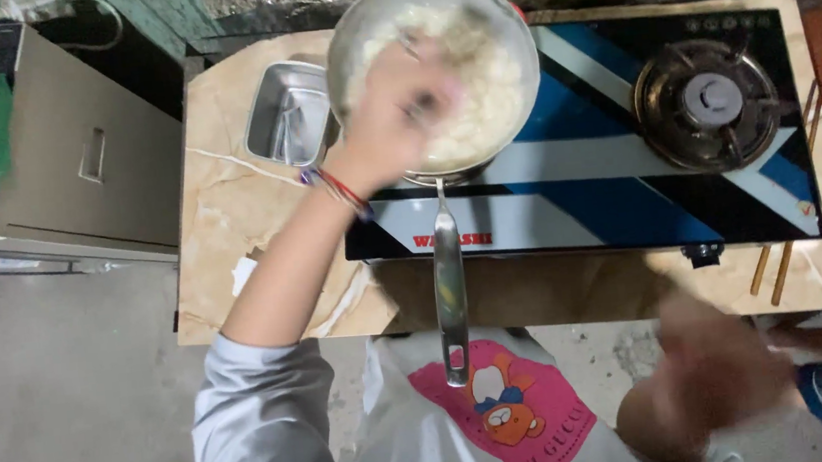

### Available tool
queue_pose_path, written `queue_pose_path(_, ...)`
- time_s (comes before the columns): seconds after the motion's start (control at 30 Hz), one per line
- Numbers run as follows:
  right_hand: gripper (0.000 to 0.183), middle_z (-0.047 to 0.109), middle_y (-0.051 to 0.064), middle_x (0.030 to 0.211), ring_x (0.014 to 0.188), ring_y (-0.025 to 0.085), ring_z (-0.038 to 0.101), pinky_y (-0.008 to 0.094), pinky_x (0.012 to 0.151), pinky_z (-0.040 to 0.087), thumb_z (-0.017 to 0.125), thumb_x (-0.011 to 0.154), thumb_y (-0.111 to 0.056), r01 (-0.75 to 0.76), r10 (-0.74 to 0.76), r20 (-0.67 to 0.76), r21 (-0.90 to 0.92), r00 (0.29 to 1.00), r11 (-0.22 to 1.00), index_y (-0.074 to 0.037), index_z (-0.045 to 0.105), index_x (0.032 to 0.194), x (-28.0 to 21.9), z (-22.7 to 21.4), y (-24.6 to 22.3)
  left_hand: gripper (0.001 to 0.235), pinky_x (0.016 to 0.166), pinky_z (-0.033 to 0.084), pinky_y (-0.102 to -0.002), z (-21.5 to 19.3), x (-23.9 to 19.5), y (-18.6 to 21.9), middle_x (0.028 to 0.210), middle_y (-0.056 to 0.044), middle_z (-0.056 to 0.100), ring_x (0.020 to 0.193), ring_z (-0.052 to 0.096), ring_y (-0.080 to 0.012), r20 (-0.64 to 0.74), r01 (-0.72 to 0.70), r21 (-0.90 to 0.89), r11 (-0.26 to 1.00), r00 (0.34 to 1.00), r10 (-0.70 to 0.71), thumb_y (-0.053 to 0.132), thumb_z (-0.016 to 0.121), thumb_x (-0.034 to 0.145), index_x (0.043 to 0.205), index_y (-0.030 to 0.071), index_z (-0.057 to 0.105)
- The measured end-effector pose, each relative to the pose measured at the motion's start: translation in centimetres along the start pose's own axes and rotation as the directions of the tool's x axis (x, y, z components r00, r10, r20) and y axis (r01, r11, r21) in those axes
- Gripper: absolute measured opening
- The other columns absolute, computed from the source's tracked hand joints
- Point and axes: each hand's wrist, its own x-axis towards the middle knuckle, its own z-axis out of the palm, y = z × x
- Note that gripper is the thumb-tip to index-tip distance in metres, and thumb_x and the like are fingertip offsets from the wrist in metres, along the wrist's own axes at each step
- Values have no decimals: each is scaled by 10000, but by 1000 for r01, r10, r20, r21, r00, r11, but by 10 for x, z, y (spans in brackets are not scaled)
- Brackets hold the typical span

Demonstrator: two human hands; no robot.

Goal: The person stirs a thick, white, porridge-like mixture in a metal pan on a portable gas stove using a metal spatula. The person continuously mixes the contents to prevent sticking while the mixture simmers.

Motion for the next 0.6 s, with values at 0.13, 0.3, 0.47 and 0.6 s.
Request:
queue_pose_path(0.13, 318, 505, 109, 921, 709, 174, 504, 319, 624, 422, 728, 887, -166, -543, 292, 632, 246, 718, 803, -68, 461, 1029, 74, 72, 1, 405, 1199, 201, -658, 27, -21, 42, 1513, -163, 261, 1459, 214, -386, 411, 10, 583, 812, 859, -306, 400, 607, 1037, 1305, 128, 474)
queue_pose_path(0.3, 714, 453, 243, 1356, 980, 269, 695, 226, 583, 472, 676, 763, 66, -496, 75, 672, 463, 737, 734, 69, 426, 1432, 135, 154, -12, 757, 1334, 11, -746, 20, -28, 41, 1718, -158, -187, 1614, -151, -459, 304, 74, 785, 615, 820, -486, 337, 607, 1138, 1717, 169, 148)
queue_pose_path(0.47, 358, 565, 125, 1355, 1135, 262, 648, 364, 815, 535, 683, 881, -28, -206, -272, 760, 468, 590, 860, -61, 622, 1231, 164, 183, -9, 1140, 1397, 91, -746, -1, -31, 40, 1803, -112, -153, 1722, -140, -443, -143, 400, 735, 547, 881, -452, 376, 903, 874, 1714, 279, 138)
queue_pose_path(0.6, 157, 585, 84, 1271, 684, 225, 657, 365, 547, 504, 720, 936, -147, 12, -374, 761, 434, 531, 901, -105, 675, 1080, 161, 195, -9, 1107, 1346, 158, -739, -29, -47, 64, 1777, -163, -66, 1690, -87, -468, -116, 405, 723, 559, 870, -479, 381, 940, 869, 1681, 239, 201)
